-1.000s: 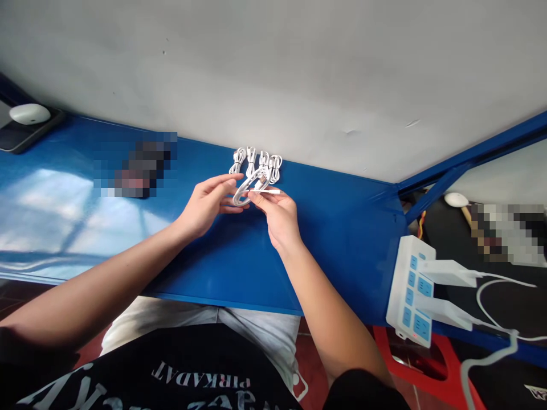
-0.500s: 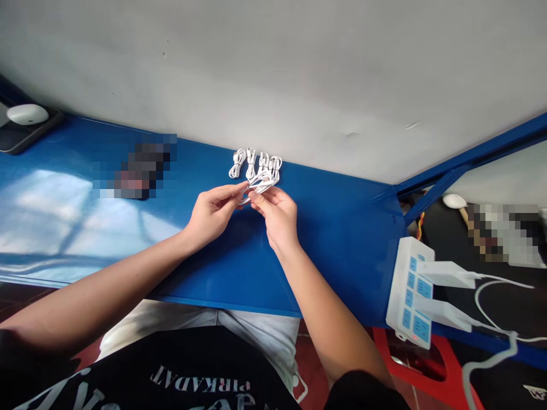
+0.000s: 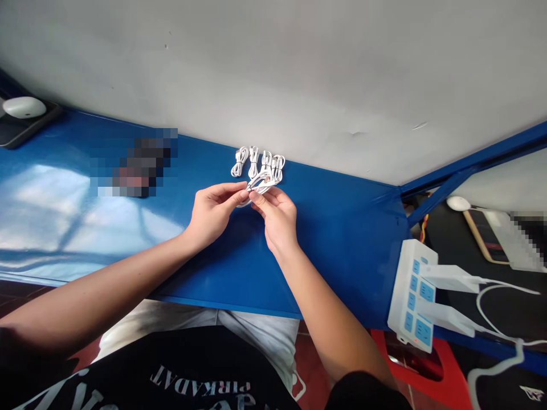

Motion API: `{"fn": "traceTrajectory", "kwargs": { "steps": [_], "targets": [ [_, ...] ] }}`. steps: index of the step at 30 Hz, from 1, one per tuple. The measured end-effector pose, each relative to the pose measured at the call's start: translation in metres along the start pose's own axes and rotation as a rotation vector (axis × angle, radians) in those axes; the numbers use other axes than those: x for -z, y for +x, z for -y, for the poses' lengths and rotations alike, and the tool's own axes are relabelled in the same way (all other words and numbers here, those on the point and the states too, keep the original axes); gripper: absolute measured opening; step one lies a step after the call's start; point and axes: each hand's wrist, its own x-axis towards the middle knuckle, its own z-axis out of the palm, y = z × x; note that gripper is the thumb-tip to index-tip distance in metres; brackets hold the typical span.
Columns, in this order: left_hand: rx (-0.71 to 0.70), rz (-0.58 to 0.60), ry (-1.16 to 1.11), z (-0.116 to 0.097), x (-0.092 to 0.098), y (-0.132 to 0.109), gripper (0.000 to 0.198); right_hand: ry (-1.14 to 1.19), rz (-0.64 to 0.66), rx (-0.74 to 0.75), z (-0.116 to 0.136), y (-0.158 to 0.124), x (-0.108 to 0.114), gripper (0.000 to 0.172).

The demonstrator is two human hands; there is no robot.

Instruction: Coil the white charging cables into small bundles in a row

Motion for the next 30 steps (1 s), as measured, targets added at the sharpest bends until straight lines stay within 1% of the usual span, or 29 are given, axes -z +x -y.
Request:
{"fn": "traceTrajectory", "kwargs": {
  "steps": [4, 5, 8, 12, 16, 20, 22, 24, 26, 27, 30],
  "targets": [
    [0.004, -0.006, -0.089, -0.0003, -0.0012, 0.0002, 0.044, 0.011, 0.006, 0.017, 0.0014, -0.0015, -0.0023, 0.036],
    [0.003, -0.003, -0.096, 0.0003, -0.0012, 0.0004, 0.043, 0.005, 0.002, 0.019, 0.0018, -0.0019, -0.0026, 0.037],
    [-0.016, 0.015, -0.045, 0.0021, -0.001, 0.0006, 0.031, -0.013, -0.01, 0.022, 0.0021, -0.0028, -0.0033, 0.037],
    [-0.056, 0.005, 0.041, 0.0035, -0.0004, 0.0004, 0.025, -0.002, -0.004, 0.048, 0.0005, -0.0035, -0.004, 0.036],
    [-0.172, 0.031, 0.186, 0.005, 0.0016, 0.0011, 0.016, 0.008, 0.012, 0.043, -0.0009, -0.0027, -0.0032, 0.032],
    [-0.294, 0.082, 0.344, 0.0048, 0.0039, 0.001, 0.015, 0.001, 0.015, 0.019, -0.0018, -0.0002, -0.0006, 0.032],
    [-0.349, 0.109, 0.414, 0.004, 0.0038, 0.0, 0.016, -0.001, 0.008, 0.034, -0.0019, 0.0009, 0.0002, 0.034],
    [-0.372, 0.126, 0.45, 0.0032, 0.0026, -0.001, 0.016, -0.005, -0.001, 0.07, -0.0018, 0.0014, 0.0005, 0.036],
    [-0.334, 0.131, 0.405, 0.0033, 0.0006, -0.0013, 0.015, -0.016, -0.009, 0.099, -0.0019, 0.0014, 0.0003, 0.038],
    [-0.284, 0.129, 0.337, 0.0037, -0.0004, -0.0009, 0.015, -0.024, -0.015, 0.108, -0.0021, 0.0013, 0.0001, 0.039],
    [-0.074, 0.094, 0.039, 0.0061, -0.0016, 0.0028, 0.029, -0.059, -0.04, 0.118, -0.0031, 0.0006, -0.0007, 0.044]
  ]
}}
